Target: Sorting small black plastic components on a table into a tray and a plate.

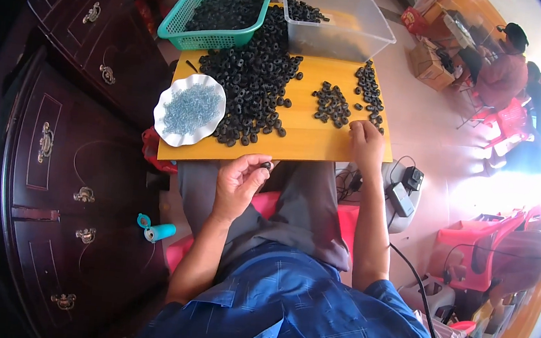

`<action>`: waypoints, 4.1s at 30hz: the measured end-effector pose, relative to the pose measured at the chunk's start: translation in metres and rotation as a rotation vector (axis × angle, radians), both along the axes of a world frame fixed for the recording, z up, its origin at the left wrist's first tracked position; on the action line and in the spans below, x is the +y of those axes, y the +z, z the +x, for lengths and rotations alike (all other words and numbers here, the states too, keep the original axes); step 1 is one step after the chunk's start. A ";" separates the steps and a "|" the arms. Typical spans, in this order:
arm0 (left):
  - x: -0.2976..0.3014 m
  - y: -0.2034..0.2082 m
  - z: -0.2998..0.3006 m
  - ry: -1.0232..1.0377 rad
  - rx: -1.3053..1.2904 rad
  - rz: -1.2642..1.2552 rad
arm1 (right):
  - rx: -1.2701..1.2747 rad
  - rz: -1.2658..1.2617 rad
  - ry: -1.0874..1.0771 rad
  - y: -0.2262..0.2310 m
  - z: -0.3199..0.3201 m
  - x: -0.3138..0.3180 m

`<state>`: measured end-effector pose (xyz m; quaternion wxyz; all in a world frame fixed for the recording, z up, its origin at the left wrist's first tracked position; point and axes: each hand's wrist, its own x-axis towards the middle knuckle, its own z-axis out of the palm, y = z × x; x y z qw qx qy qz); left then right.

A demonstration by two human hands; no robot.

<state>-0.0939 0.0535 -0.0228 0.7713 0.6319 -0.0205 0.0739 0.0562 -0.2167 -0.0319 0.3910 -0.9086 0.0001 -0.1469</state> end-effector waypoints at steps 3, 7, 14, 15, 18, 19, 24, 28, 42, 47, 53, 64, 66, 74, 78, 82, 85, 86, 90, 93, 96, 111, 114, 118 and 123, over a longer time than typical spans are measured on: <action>-0.002 0.005 0.000 -0.005 0.080 -0.047 | 0.346 0.689 0.218 0.023 -0.028 0.020; -0.002 0.005 0.002 -0.047 0.135 -0.136 | 0.514 0.938 0.397 0.026 -0.064 0.045; 0.002 0.001 -0.001 -0.167 0.181 -0.120 | 0.673 0.997 0.667 0.028 -0.099 0.073; 0.001 0.003 -0.001 -0.187 0.194 -0.164 | 0.678 0.982 0.702 0.027 -0.101 0.074; 0.000 0.005 -0.002 -0.199 0.210 -0.213 | 0.683 0.978 0.693 0.026 -0.102 0.074; 0.000 0.005 -0.001 -0.202 0.206 -0.221 | 0.678 0.981 0.698 0.025 -0.102 0.074; 0.001 0.005 0.000 -0.217 0.205 -0.216 | 0.662 0.967 0.694 0.028 -0.103 0.076; 0.001 0.004 0.000 -0.226 0.206 -0.212 | 0.649 0.966 0.677 0.028 -0.104 0.077; -0.002 -0.007 0.001 -0.134 0.205 -0.199 | 0.373 0.497 0.619 0.031 -0.107 0.089; -0.008 -0.012 0.001 -0.058 0.176 -0.176 | 0.094 0.234 0.590 0.032 -0.110 0.099; -0.009 -0.011 0.000 0.009 0.131 -0.003 | 0.230 0.400 0.549 0.025 -0.112 0.101; -0.011 0.010 0.003 0.118 -0.122 0.449 | 0.669 1.032 0.649 -0.004 -0.105 0.087; -0.012 0.013 0.004 0.091 -0.170 0.530 | 0.667 1.078 0.682 -0.009 -0.103 0.085; -0.021 0.034 0.014 0.094 -0.238 0.833 | 0.831 1.436 0.599 -0.003 -0.100 0.090; -0.028 0.034 0.023 0.198 -0.364 1.049 | 0.864 1.552 0.628 0.002 -0.097 0.092; -0.033 0.040 0.032 0.186 -0.388 1.092 | 0.836 1.603 0.615 0.008 -0.091 0.089; -0.035 0.042 0.040 0.165 -0.430 1.098 | 0.820 1.591 0.615 0.011 -0.086 0.087; -0.035 0.042 0.042 0.157 -0.445 1.086 | 0.817 1.595 0.615 0.011 -0.083 0.086; -0.034 0.047 0.048 0.131 -0.375 1.018 | 0.804 1.613 0.643 0.016 -0.077 0.087; -0.032 0.054 0.049 0.120 -0.388 1.024 | 0.797 1.572 0.648 0.021 -0.074 0.089; -0.037 0.059 0.054 0.086 -0.414 1.027 | 0.777 1.528 0.614 0.018 -0.072 0.082; 0.046 0.072 0.118 0.112 0.019 0.891 | 0.816 1.450 0.605 0.004 -0.056 0.071; 0.090 0.080 0.168 0.003 0.246 0.590 | 0.828 1.410 0.601 0.007 -0.057 0.071; 0.139 0.107 0.243 0.120 0.138 0.233 | 0.839 1.398 0.594 0.007 -0.058 0.072; 0.087 0.125 0.252 0.033 0.051 0.481 | 0.837 1.403 0.571 0.007 -0.058 0.071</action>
